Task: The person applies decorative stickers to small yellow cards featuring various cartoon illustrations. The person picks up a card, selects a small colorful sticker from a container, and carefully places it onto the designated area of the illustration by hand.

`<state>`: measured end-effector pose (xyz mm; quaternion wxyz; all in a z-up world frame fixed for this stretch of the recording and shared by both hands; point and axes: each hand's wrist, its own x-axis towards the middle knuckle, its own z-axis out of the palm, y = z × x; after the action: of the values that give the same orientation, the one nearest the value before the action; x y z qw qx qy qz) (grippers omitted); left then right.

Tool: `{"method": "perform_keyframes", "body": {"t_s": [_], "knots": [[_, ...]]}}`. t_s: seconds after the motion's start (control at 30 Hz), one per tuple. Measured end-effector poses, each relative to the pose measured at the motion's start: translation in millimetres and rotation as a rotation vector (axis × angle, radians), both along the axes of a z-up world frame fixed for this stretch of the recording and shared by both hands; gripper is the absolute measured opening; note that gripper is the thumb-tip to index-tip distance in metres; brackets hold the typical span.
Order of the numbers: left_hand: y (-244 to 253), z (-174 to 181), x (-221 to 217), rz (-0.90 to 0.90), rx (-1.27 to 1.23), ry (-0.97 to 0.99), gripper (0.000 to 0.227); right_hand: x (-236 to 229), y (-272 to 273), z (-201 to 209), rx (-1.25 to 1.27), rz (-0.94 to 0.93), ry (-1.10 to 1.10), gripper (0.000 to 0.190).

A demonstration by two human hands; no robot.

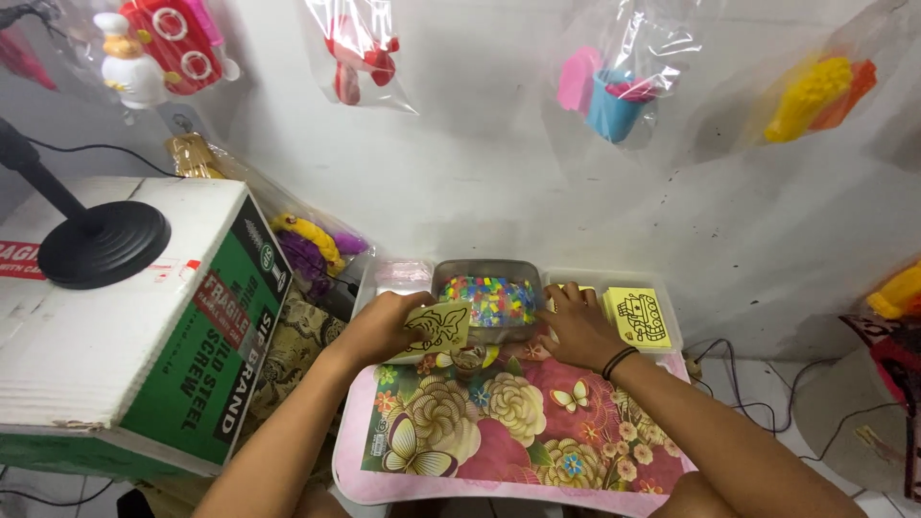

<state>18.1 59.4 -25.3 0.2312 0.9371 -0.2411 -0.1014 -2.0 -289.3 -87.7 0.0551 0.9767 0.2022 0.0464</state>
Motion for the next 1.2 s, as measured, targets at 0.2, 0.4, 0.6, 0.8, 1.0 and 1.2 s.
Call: {"method": "perform_keyframes", "body": {"t_s": [0.2, 0.4, 0.6, 0.8, 1.0, 1.2], "knots": [[9.8, 11.9, -12.0, 0.015, -0.059, 0.029, 0.046, 2.4, 21.3, -1.8, 0.002, -0.102, 0.053, 0.038], [11.7, 18.7, -20.0, 0.013, -0.131, 0.047, 0.045, 18.2, 35.2, -24.4, -0.016, -0.013, 0.169, 0.034], [13.9, 17.7, -17.2, -0.006, -0.128, 0.05, 0.043, 18.1, 30.9, -46.0, 0.148, -0.05, 0.32, 0.044], [8.6, 24.9, -19.0, 0.007, -0.149, 0.073, 0.043, 9.7, 37.4, -20.3, 0.135, 0.002, 0.275, 0.031], [4.5, 17.3, -14.6, -0.009, -0.112, 0.066, 0.042, 24.7, 23.3, -28.8, 0.178, 0.035, 0.206, 0.031], [-3.6, 20.7, -13.2, -0.027, -0.081, 0.038, 0.041, 10.9, 18.4, -2.3, 0.194, 0.045, 0.139, 0.029]]}}
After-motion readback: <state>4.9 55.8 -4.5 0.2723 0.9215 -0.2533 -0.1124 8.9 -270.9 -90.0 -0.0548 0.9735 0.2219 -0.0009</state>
